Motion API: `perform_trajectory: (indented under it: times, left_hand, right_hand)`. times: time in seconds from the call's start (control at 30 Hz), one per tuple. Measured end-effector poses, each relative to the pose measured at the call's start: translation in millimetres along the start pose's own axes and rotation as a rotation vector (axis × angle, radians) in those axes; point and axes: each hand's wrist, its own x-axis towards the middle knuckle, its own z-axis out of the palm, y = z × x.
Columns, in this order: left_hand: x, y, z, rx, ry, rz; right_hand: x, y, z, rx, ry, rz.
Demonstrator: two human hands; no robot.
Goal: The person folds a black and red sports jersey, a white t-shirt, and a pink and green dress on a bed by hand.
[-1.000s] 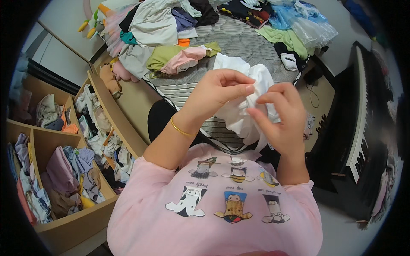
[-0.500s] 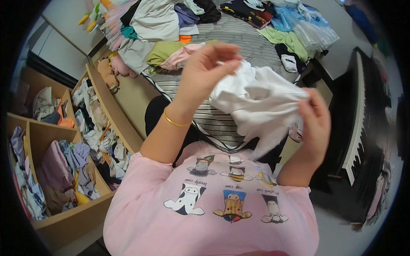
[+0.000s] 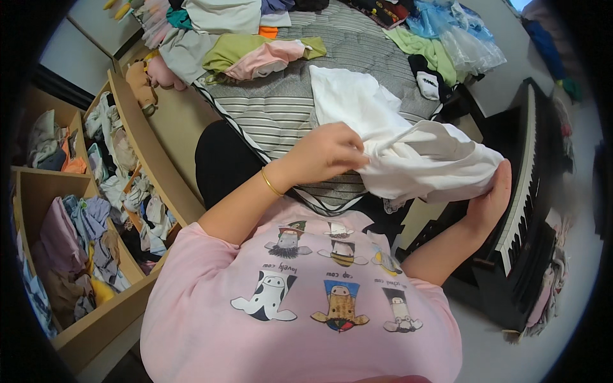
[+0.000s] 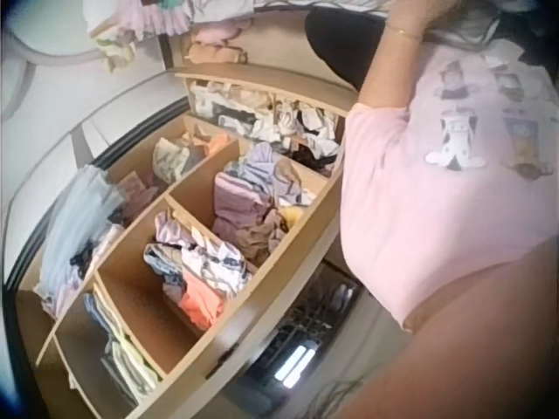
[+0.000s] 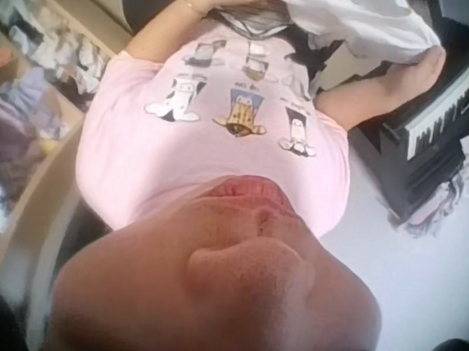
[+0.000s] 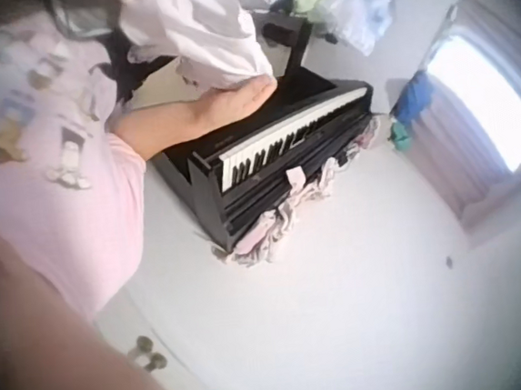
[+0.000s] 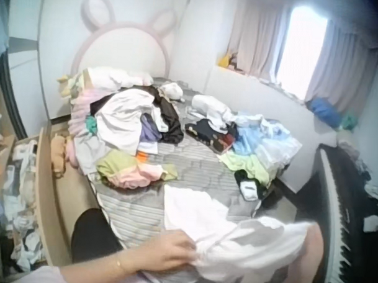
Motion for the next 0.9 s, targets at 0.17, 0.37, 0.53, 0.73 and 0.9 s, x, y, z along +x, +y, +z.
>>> perform_trajectory:
  times: [0.17, 0.37, 0.53, 0.73, 0.9]
  left_hand:
    - [-16, 2, 25, 0.046, -0.015, 0.032]
    - [-12, -2, 32, -0.024, 0.084, -0.201]
    - [14, -18, 50, 0.212, -0.007, -0.017]
    - [21, -39, 70, 0.427, -0.363, 0.006]
    - [42, -39, 70, 0.466, -0.561, -0.001]
  right_hand:
    - [-7, 26, -46, -0.107, 0.175, 0.091]
    - [-28, 39, -64, -0.169, 0.317, 0.152]
    - [-31, 40, -74, -0.13, 0.289, 0.154]
    - [-30, 50, -77, -0.151, 0.201, 0.091]
    - [-30, 48, -69, -0.204, 0.232, 0.11]
